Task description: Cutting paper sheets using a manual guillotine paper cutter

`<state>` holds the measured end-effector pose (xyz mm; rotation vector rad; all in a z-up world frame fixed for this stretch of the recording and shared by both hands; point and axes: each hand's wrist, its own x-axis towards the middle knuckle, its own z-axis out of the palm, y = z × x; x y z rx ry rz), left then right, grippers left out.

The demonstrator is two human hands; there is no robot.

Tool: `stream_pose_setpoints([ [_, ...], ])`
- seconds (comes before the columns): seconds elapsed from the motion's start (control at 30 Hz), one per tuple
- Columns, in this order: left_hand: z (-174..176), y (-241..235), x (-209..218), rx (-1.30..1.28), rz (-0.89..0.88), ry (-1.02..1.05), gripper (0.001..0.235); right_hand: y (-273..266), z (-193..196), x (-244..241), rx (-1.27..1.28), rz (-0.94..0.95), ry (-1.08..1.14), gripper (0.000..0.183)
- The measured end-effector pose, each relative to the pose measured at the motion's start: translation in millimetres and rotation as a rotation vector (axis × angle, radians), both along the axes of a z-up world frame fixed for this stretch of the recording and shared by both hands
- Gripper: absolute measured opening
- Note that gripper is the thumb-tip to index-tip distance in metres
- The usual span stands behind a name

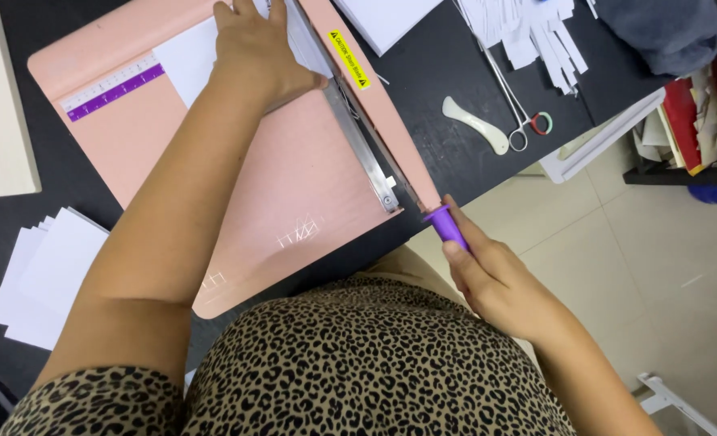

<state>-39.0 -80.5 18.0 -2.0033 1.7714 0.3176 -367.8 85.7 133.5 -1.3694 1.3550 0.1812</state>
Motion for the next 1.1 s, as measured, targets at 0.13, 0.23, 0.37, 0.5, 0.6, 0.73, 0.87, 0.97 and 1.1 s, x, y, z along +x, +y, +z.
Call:
stream_pose_setpoints([
  [0.13,9.3,8.8,0.1,0.05,0.025,0.005,0.125,12.1,-61.1,-7.7,-0.13,0.048,-0.104,0.071],
  [0.23,3.3,7.0,-1.3,0.011,0.014,0.012,0.127,10.1,-63.4,-18.1,-0.117,0.003,-0.225,0.069],
  [0.37,-6.5,7.7,10.4,-0.065,0.023,0.098,0.133,-13.0,8.7,-28.1,0.119,-0.05,-0.707,0.08],
  [0.5,39.0,31.5,19.4,-0.022,0.09,0.182,0.142,-33.7,42.5,-19.8,-0.038,0.095,-0.927,0.08],
  [0.6,48.5,43.7,41.2,0.085,-0.066,0.165,0.141,-55.7,43.3,-16.4,-0.123,0.299,-0.778,0.094],
  [0.73,54.4,61.0,55.6,0.217,-0.056,0.226,0.122,-78.9,40.1,-22.6,-0.091,0.636,-0.826,0.092],
  [0.87,111.9,101.9,13.3,0.262,0.039,0.283,0.104,-94.5,37.3,-23.0,-0.209,0.919,-0.843,0.094],
  [0.97,-9.6,122.3,44.3,-0.059,-0.35,0.1,0.094,-102.8,56.8,-11.4,-0.1,1.011,-0.653,0.105],
  [1.1,-53.0,169.2,83.9,-0.673,-0.552,-0.036,0.056,-124.8,41.4,-18.1,-0.041,1.074,-0.616,0.1],
])
